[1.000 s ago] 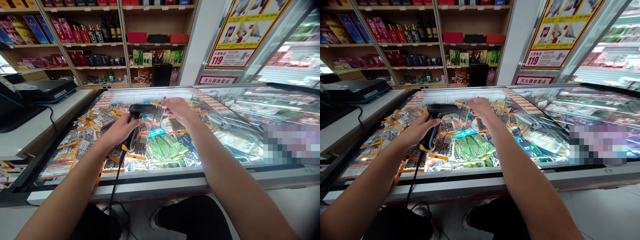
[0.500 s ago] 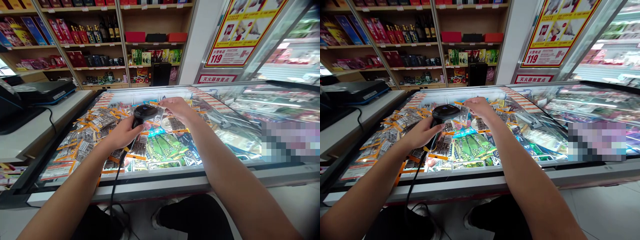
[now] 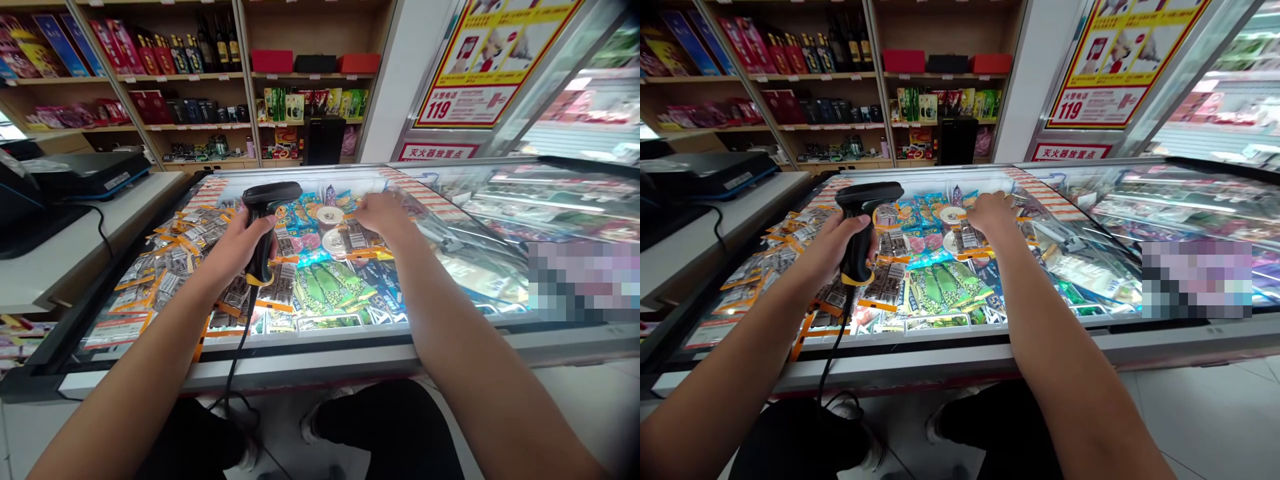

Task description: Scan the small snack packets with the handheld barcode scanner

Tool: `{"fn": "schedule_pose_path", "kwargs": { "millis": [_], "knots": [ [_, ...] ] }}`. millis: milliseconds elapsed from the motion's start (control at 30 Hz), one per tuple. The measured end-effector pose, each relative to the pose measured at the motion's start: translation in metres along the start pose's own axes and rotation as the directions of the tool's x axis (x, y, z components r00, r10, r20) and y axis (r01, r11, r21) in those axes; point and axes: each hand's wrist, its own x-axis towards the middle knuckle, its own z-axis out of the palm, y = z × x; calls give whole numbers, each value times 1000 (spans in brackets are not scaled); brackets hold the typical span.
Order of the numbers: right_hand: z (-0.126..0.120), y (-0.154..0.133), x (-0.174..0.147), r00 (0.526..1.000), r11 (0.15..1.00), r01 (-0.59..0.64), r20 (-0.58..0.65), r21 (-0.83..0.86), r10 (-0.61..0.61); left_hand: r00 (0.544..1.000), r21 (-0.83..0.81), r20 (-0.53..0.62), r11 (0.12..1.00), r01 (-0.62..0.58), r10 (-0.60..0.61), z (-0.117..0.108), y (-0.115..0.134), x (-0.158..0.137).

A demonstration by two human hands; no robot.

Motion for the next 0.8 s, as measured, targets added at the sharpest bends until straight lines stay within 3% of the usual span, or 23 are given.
{"fn": "schedule_pose_path", "kwargs": {
  "millis": [100, 167, 267, 367, 533, 700, 800],
  "knots": [
    [3, -11, -9, 1000, 1000, 6, 0, -4, -6, 1000, -17, -1, 1000, 12, -12, 1, 2, 0],
    [4, -28, -20, 981, 976, 196, -20, 90, -195, 1000, -27, 0, 1000, 6, -6, 2, 3, 0],
    [13, -63, -42, 891, 841, 433, -15, 324, -453, 1000, -40, -16, 999, -8, 8, 3, 3, 0],
    [30, -98, -66, 881, 822, 359, 130, 442, -454, 1000, -26, -25, 1000, -16, 15, 4, 4, 1],
    [48, -124, -82, 895, 825, 253, 201, 506, -398, 1000, -10, -12, 1000, -18, 18, 5, 5, 0],
    [47, -105, -63, 947, 646, 44, 174, 762, -270, 1000, 12, -18, 1000, 24, -23, 4, 4, 0],
    [44, -90, -43, 976, 474, -46, 140, 879, -165, 998, 57, 12, 996, 62, -63, 4, 5, -2]
  ]
}}
